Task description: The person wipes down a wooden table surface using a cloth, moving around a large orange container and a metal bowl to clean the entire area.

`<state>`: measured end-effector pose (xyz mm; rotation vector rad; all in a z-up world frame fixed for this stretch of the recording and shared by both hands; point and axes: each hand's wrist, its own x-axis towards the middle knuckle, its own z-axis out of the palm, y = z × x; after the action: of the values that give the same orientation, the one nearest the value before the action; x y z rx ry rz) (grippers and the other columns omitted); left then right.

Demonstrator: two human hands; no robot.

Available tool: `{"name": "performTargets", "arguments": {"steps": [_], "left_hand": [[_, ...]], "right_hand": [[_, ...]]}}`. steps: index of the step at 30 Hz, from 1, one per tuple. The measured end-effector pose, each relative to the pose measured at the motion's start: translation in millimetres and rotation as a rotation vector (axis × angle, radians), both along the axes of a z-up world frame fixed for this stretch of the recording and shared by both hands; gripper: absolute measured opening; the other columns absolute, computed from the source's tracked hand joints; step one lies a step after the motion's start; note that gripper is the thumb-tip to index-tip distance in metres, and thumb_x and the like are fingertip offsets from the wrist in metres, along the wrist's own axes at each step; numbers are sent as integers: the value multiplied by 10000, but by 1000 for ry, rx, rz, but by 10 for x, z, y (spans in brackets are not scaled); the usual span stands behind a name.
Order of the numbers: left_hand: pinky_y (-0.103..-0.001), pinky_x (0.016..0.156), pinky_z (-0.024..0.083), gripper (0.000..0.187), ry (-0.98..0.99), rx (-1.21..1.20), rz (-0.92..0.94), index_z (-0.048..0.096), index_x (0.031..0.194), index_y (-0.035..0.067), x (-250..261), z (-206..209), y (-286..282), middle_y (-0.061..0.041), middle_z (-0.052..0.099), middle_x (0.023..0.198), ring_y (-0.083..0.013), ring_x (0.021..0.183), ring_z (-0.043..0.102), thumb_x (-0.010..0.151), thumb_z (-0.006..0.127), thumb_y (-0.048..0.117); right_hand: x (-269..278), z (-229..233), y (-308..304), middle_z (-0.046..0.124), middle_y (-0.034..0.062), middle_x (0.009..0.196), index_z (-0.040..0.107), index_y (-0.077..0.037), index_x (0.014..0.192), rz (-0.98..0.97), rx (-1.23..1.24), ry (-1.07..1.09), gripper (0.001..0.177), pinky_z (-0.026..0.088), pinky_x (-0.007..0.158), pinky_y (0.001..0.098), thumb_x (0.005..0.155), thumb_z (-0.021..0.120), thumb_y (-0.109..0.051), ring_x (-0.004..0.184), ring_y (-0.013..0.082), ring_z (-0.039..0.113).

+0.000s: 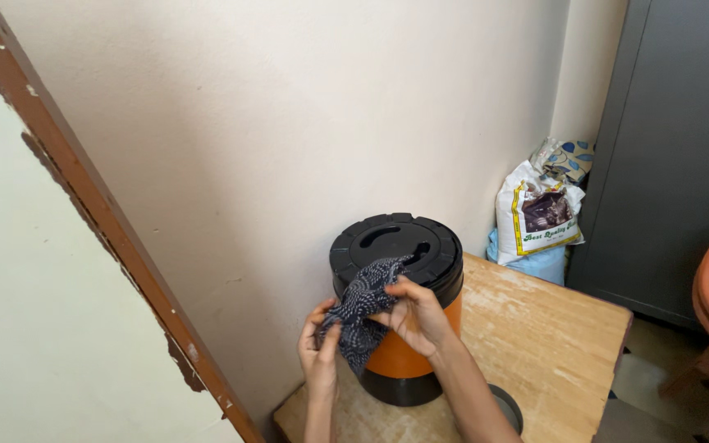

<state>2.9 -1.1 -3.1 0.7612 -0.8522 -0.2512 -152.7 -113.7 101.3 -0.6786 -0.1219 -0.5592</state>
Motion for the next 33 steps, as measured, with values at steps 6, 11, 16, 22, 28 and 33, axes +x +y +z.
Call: {"name": "performTargets", "arguments": {"steps": [6,11,16,22,28,33], "left_hand": [[-341,842,548,151,364,-57,-142,630,1093,-9,52,-115,10,-121,719,1038,-183,931,661,1086,548,118],[-321,832,547,282,460,16,-63,635,1097,8,107,-173,19,-75,728,1006,-150,909,678,1087,462,230],[-377,989,465,320,169,42,-149,656,1104,-14,84,-68,187,-164,697,1188,-235,1079,635,895,519,186],[-367,1155,347,418,66,120,-237,661,1040,-32,145,-149,261,-217,635,1410,-252,1330,571,761,511,240],[-418,1039,450,334,288,235,-2,599,1149,-48,256,-234,106,-252,697,1212,-280,1099,637,942,666,206],[-390,1012,472,622,380,401,118,481,1392,47,127,-18,102,-158,691,1141,-227,1101,631,858,756,208]], "right_hand": [[27,-153,-39,708,175,1151,565,15,1208,13,-57,3,407,588,969,489,818,454,55,1070,298,714],[79,-200,-42,716,180,1142,589,-12,1105,49,30,39,149,595,933,510,1013,548,-123,1044,297,729],[38,5,29,748,153,1059,666,-23,1088,21,46,103,324,608,844,455,967,523,-287,948,283,733],[138,-150,-42,718,120,1070,589,-58,1032,-69,-25,125,51,602,864,454,982,583,-58,980,255,722],[211,-225,-3,721,96,1051,579,-51,1133,-63,-73,132,246,598,834,440,916,511,42,928,224,715],[222,-105,151,693,72,1012,608,-62,1219,-72,-117,156,319,595,804,425,941,496,49,881,180,686]]}}
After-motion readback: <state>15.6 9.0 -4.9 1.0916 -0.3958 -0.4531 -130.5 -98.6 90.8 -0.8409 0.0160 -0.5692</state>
